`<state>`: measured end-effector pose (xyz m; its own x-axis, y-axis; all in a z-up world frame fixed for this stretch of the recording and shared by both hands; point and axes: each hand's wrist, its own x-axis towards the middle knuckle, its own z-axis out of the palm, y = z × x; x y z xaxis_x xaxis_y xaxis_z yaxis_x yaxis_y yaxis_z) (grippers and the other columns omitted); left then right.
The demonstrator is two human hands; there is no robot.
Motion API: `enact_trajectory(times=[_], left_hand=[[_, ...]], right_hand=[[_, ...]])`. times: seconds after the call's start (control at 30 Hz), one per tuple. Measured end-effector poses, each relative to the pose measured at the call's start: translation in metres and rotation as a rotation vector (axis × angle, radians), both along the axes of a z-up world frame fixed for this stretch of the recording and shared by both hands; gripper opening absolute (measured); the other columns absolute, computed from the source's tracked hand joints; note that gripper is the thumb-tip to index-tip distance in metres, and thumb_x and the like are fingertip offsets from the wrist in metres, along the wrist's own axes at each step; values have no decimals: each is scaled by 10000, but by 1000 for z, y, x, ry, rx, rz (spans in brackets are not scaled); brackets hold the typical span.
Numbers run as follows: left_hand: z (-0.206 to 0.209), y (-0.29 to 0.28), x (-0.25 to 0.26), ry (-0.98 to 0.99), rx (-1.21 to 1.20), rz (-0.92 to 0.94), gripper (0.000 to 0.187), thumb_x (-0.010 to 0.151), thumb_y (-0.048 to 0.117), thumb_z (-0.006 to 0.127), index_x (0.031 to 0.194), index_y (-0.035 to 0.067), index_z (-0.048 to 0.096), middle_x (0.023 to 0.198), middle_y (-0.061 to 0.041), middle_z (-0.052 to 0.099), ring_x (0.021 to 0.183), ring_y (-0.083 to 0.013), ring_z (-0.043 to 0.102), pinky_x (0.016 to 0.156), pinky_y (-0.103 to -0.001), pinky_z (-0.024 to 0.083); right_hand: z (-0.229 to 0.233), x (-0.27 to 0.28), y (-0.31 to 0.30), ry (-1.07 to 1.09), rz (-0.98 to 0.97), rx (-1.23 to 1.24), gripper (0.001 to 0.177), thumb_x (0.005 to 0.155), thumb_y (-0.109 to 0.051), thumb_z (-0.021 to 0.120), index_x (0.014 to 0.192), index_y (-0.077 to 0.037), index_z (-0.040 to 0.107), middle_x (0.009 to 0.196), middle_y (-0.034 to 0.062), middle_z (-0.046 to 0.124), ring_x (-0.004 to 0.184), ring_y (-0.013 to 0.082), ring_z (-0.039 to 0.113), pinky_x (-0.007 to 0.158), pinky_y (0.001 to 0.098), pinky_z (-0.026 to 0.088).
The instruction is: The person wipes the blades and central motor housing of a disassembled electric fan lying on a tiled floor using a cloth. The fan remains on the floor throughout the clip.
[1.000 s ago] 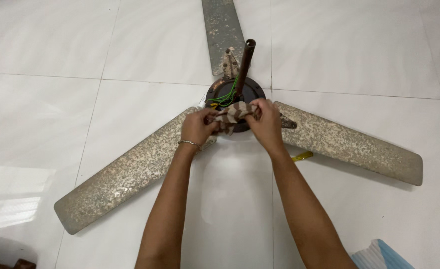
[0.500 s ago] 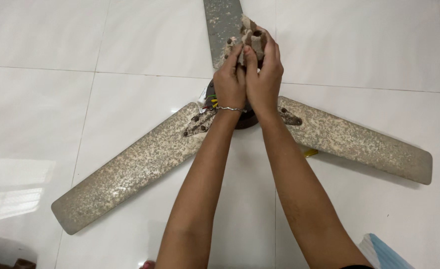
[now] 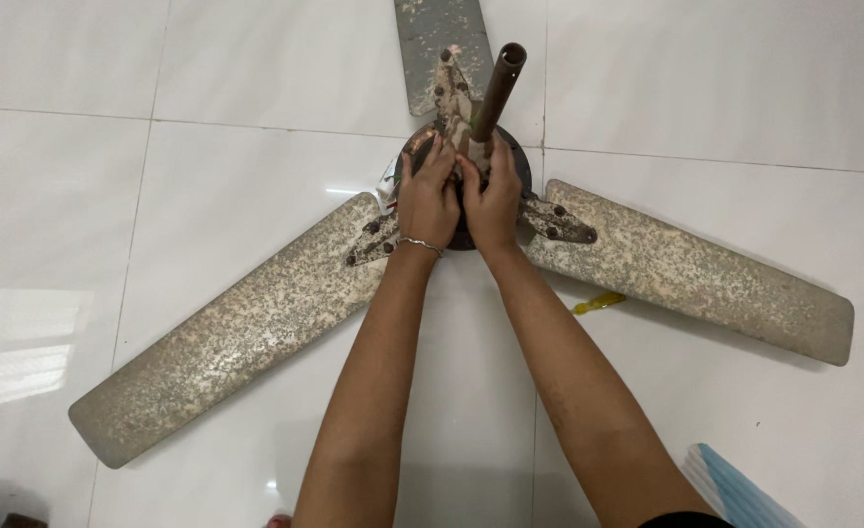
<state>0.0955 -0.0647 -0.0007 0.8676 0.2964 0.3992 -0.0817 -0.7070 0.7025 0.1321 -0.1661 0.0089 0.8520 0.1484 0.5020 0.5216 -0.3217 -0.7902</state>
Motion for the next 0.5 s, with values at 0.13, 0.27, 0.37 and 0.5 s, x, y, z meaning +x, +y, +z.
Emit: enact_trajectory(times=[0.13,0.27,0.37,0.5], left_hand=[[-3,5,-3,132,-15,-41,388,916,-48,532,1281,0,657,1385,-171,625,1476,-294,419,1242,-643,129],[8,5,-8,195,85,-48,329,929,-12,531,1222,28,675,1397,-139,630,1505,-322,350,1230,-678,36],[12,-1,-13,205,139,-35,353,928,22,524,1258,32,646,1459,-141,576,1505,-348,297,1188,-712,-1],[12,-8,-16,301,259,-12,366,948,71,513,1302,68,609,1519,-92,528,1540,-341,237,1189,-729,-12]], right_hand=[[-15,4,-4,-7,10,-32,393,1022,-98,640,1384,5,528,1241,215,648,1134,399,670,931,445,542],[-21,7,-8,12,25,-115,360,1039,-168,622,1362,-21,560,1287,195,644,1189,406,633,1028,491,486],[-29,8,-12,-71,-33,-253,361,1048,-218,611,1356,-34,570,1323,179,646,1246,401,588,1153,561,378],[-42,7,-19,-29,-29,-315,376,1065,-202,545,1394,-21,560,1376,170,624,1302,354,570,1190,591,309]])
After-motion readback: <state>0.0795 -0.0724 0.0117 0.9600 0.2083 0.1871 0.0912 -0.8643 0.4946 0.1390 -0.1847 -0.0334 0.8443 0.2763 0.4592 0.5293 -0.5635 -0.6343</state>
